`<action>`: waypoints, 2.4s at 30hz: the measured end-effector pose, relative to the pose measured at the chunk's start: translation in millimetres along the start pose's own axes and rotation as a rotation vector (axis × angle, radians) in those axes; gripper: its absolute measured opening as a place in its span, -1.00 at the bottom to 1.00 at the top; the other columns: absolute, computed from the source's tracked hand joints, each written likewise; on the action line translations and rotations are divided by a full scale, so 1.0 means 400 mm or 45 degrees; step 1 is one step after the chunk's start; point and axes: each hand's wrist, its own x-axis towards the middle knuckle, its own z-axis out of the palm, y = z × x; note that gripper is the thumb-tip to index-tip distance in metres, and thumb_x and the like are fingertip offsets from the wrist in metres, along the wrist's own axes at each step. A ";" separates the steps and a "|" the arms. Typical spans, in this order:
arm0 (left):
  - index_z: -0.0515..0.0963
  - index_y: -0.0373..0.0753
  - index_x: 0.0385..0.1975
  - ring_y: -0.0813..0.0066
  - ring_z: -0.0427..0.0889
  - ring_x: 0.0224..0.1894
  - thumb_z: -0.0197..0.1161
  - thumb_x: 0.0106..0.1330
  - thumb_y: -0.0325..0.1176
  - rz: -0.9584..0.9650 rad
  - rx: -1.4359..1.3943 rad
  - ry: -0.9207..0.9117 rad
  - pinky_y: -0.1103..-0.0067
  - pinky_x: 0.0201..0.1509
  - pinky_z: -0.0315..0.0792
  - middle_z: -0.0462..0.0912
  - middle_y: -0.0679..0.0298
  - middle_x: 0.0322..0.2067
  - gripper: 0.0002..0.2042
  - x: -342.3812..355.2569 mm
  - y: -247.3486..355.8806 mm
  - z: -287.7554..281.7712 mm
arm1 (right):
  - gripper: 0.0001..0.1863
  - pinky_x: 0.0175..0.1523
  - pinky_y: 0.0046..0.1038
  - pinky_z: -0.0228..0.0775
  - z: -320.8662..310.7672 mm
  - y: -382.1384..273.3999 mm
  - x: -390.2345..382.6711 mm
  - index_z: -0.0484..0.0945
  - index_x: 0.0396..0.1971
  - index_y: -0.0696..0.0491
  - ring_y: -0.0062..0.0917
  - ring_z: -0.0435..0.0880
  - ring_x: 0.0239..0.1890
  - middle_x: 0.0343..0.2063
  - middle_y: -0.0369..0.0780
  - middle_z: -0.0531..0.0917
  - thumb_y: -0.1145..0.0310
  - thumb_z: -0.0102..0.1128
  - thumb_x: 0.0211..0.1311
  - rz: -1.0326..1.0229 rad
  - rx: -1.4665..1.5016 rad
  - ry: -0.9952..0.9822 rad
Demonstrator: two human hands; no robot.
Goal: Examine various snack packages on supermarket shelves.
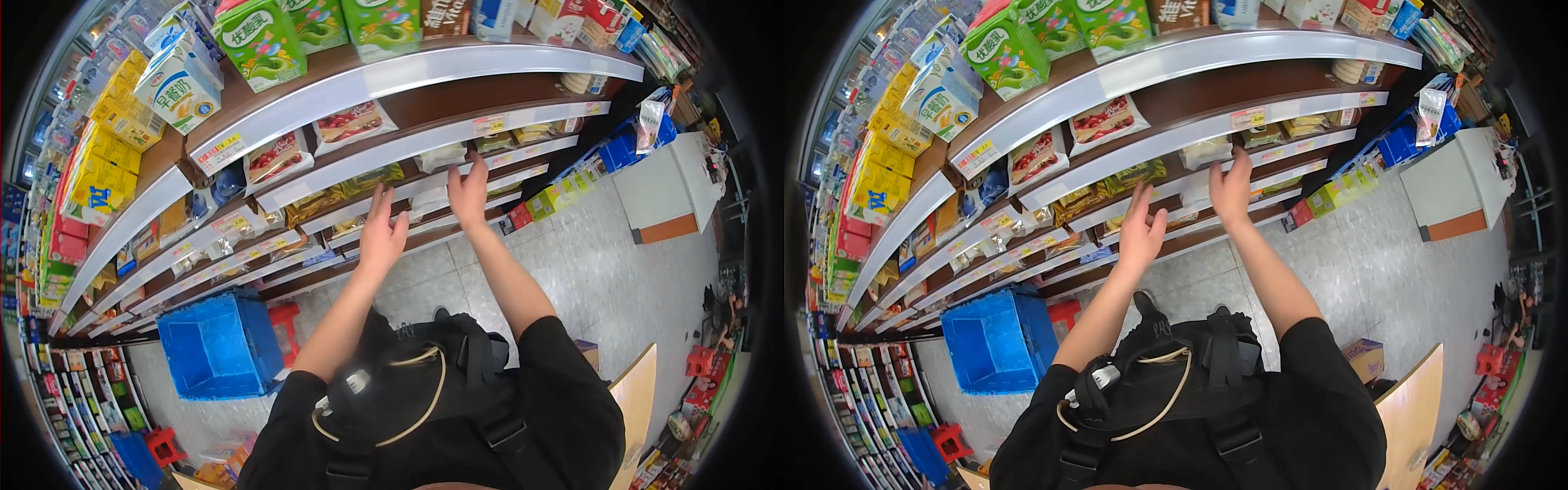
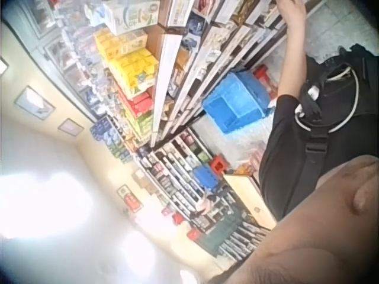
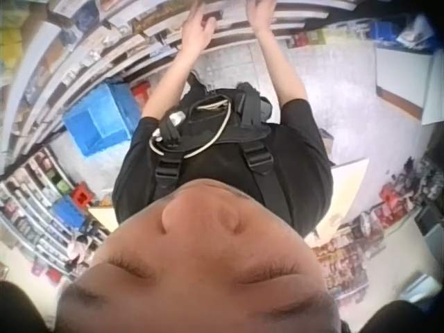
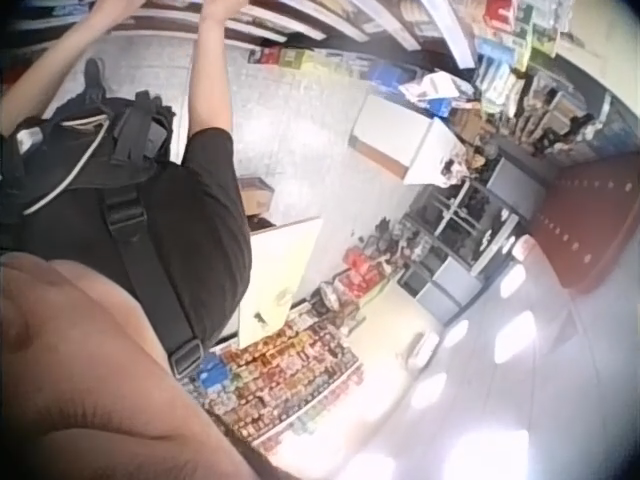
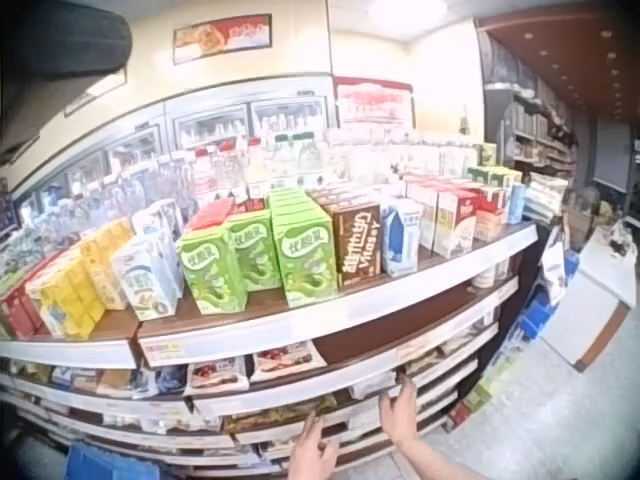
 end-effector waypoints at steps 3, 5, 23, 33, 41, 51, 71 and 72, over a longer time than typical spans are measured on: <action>0.36 -0.37 0.31 0.61 0.53 -0.48 0.23 0.36 -0.39 -0.069 -0.157 -0.042 0.62 -0.16 0.52 0.32 -0.10 0.38 -0.48 0.002 0.010 0.058 | -0.44 0.09 -0.22 0.48 0.004 0.127 0.105 0.39 0.20 0.30 -0.10 0.65 0.01 0.03 0.11 0.57 0.29 0.24 0.31 0.044 -0.208 -0.049; 0.34 -0.36 0.33 0.63 0.56 -0.43 0.23 0.38 -0.37 -0.077 -0.175 -0.043 0.62 -0.14 0.52 0.38 -0.06 0.35 -0.47 -0.005 0.009 0.069 | -0.46 -0.07 -0.29 0.53 0.005 0.094 0.143 0.42 0.17 0.30 -0.22 0.71 -0.17 -0.07 0.04 0.63 0.27 0.24 0.31 0.262 0.079 -0.223; 0.44 -0.18 0.22 0.43 0.63 0.07 0.03 0.54 -0.14 -1.004 -1.561 -0.288 0.41 0.09 0.53 0.62 0.27 0.10 -0.62 -0.098 0.012 0.211 | -0.81 -0.48 -0.61 0.48 -0.344 0.052 -0.053 0.61 -0.13 0.10 -0.70 0.58 -0.57 -0.50 -0.34 0.63 0.32 0.12 0.44 1.032 1.179 -0.738; 0.45 -0.22 0.24 0.44 0.56 0.20 0.20 0.45 -0.14 -0.677 -1.698 -0.841 0.48 0.20 0.50 0.57 0.26 0.17 -0.55 -0.120 0.055 0.278 | -0.83 -0.49 -0.51 0.51 -0.396 -0.010 -0.111 0.57 -0.09 0.08 -0.59 0.65 -0.57 -0.49 -0.30 0.69 0.38 0.07 0.46 1.511 1.753 -0.885; 0.30 -0.31 0.36 0.27 0.50 0.28 0.10 0.50 -0.17 -0.640 -1.805 -0.841 0.34 0.32 0.47 0.44 0.10 0.29 -0.48 -0.067 0.114 0.242 | -0.81 -0.32 -0.48 0.69 -0.400 0.021 -0.132 0.57 -0.08 0.15 -0.58 0.71 -0.51 -0.31 -0.24 0.71 0.39 0.06 0.47 1.435 1.746 -1.160; 0.30 -0.14 0.30 0.21 0.55 0.23 0.21 0.44 -0.15 -0.819 -2.114 -0.371 0.21 0.34 0.42 0.53 0.17 0.19 -0.51 -0.087 0.072 0.249 | -0.69 -0.17 -0.48 0.57 -0.442 -0.026 -0.078 0.45 0.11 0.14 -0.55 0.67 -0.13 -0.02 -0.19 0.59 0.36 0.08 0.46 1.013 1.173 -0.464; 0.04 -0.28 0.25 0.38 0.57 0.10 0.30 0.22 -0.58 -0.481 -1.122 0.069 0.45 0.11 0.54 0.48 0.09 0.09 -0.33 -0.026 0.249 0.209 | -0.12 0.40 0.19 0.02 -0.452 -0.147 -0.079 0.34 0.34 0.05 -0.01 0.21 0.42 0.33 -0.01 0.34 0.05 0.49 0.01 -0.632 -0.095 -0.781; 0.04 -0.28 0.25 0.38 0.57 0.10 0.30 0.22 -0.58 -0.483 -1.119 0.069 0.45 0.11 0.54 0.48 0.09 0.09 -0.33 -0.028 0.250 0.209 | -0.05 0.44 0.18 -0.07 -0.451 -0.146 -0.078 0.32 0.36 0.07 -0.01 0.18 0.45 0.35 -0.01 0.32 -0.01 0.50 -0.02 -0.609 -0.104 -0.805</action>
